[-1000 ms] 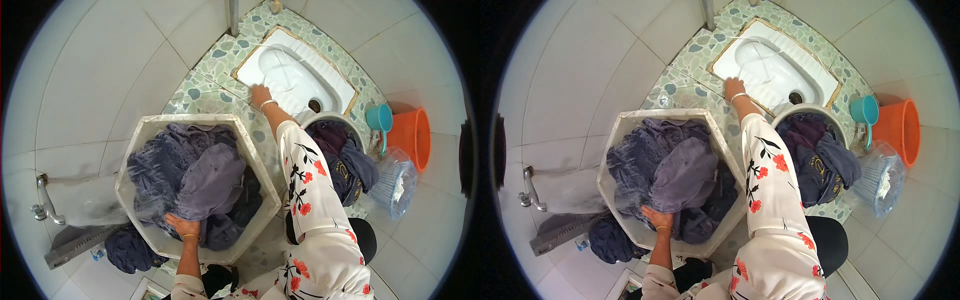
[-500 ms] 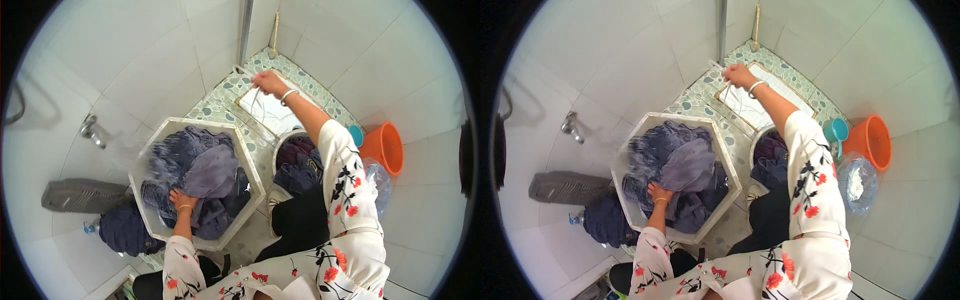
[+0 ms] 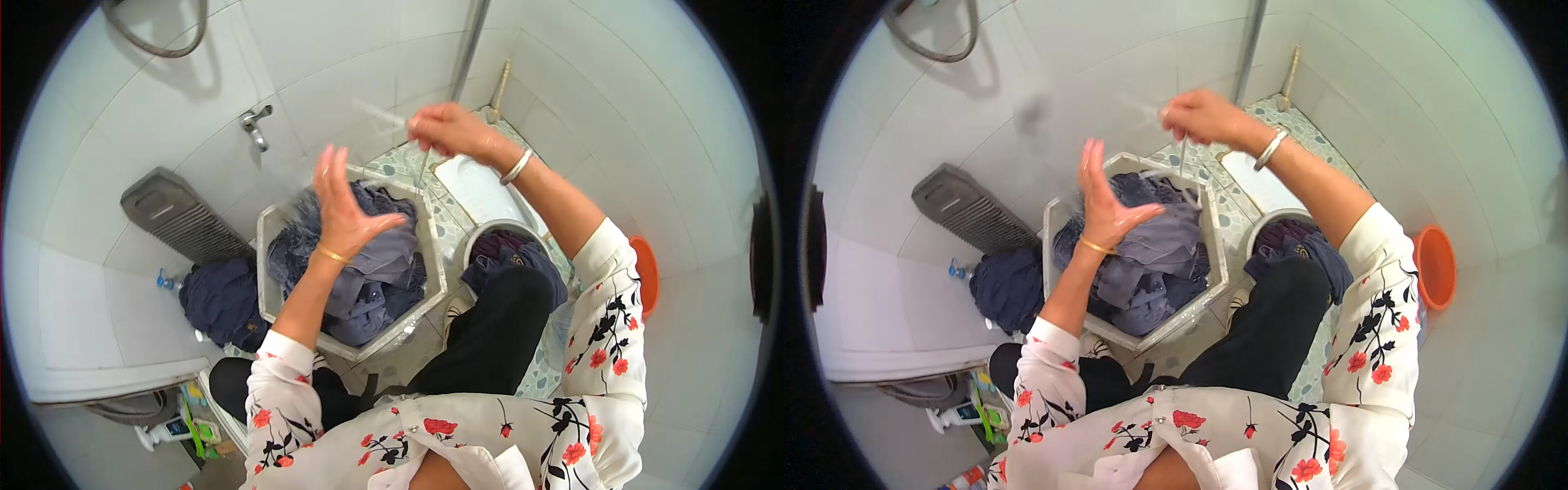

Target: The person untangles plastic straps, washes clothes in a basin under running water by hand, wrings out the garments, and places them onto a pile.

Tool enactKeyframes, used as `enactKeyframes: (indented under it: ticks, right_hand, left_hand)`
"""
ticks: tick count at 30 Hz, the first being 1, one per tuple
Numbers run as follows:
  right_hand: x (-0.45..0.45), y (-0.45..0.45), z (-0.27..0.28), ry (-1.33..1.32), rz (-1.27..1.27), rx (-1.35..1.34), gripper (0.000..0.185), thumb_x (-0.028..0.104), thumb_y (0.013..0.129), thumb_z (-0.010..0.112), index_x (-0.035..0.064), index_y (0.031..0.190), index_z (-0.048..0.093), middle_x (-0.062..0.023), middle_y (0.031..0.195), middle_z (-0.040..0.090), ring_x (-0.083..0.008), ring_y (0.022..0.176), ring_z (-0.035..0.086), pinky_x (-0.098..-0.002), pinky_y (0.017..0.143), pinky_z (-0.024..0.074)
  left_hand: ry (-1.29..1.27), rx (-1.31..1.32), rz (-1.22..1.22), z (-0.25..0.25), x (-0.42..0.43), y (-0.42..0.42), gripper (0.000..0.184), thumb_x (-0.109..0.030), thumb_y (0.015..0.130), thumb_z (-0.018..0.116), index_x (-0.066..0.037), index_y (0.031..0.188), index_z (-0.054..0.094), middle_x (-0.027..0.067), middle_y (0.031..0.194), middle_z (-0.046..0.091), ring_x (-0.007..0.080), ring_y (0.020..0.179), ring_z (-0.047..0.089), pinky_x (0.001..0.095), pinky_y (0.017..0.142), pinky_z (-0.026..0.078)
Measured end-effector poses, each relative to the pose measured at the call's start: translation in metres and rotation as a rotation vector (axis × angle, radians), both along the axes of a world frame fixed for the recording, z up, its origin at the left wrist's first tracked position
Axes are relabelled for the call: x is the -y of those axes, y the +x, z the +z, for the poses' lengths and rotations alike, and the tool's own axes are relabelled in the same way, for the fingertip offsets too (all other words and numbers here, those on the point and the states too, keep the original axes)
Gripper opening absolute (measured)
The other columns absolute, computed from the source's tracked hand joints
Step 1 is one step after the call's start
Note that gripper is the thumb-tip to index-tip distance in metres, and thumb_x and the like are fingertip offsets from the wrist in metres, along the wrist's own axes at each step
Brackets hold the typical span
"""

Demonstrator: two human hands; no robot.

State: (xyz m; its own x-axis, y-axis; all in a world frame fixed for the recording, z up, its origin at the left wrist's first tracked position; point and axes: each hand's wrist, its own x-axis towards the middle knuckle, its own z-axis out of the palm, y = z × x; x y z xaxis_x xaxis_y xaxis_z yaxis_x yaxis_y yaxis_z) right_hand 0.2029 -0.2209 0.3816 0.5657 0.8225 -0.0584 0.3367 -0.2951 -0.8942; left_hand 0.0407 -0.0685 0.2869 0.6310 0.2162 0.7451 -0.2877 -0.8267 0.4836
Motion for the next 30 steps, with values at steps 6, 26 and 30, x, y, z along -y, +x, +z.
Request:
enactKeyframes:
  ticks: [6, 26, 30]
  right_hand:
    - [-0.040, -0.055, 0.001, 0.110, 0.254, -0.155, 0.026, 0.029, 0.088, 0.054, 0.0058, 0.078, 0.059, 0.0010, 0.069, 0.057, -0.0051, 0.056, 0.049, -0.0200, 0.050, 0.0397]
    - [-0.026, -0.014, -0.111, 0.901, -0.382, -1.114, 0.018, 0.010, 0.089, 0.047, -0.0063, 0.094, 0.050, -0.0201, 0.110, 0.052, -0.0343, 0.104, 0.056, -0.0435, 0.088, 0.0497]
    - [-0.016, -0.009, -0.096, 0.515, -0.410, -0.577, 0.026, 0.015, 0.085, 0.057, -0.0036, 0.103, 0.052, -0.0121, 0.106, 0.056, -0.0254, 0.089, 0.062, -0.0359, 0.072, 0.0526]
  left_hand:
    - [-0.209, -0.063, -0.141, 0.017, -0.005, 0.033, 0.079, -0.025, 0.065, 0.079, 0.000, 0.128, 0.038, 0.0139, 0.105, 0.057, 0.0206, 0.092, 0.057, 0.0322, 0.079, 0.047]
    - [-0.223, -0.661, -0.204, -0.043, -0.082, -0.063, 0.018, -0.020, 0.092, 0.049, -0.003, 0.095, 0.055, 0.0057, 0.062, 0.050, 0.0147, 0.057, 0.050, 0.0289, 0.055, 0.041]
    - [-0.069, -0.544, -0.073, -0.041, -0.089, -0.056, 0.024, -0.023, 0.094, 0.043, -0.003, 0.087, 0.053, 0.0134, 0.061, 0.047, 0.0262, 0.056, 0.048, 0.0352, 0.055, 0.039]
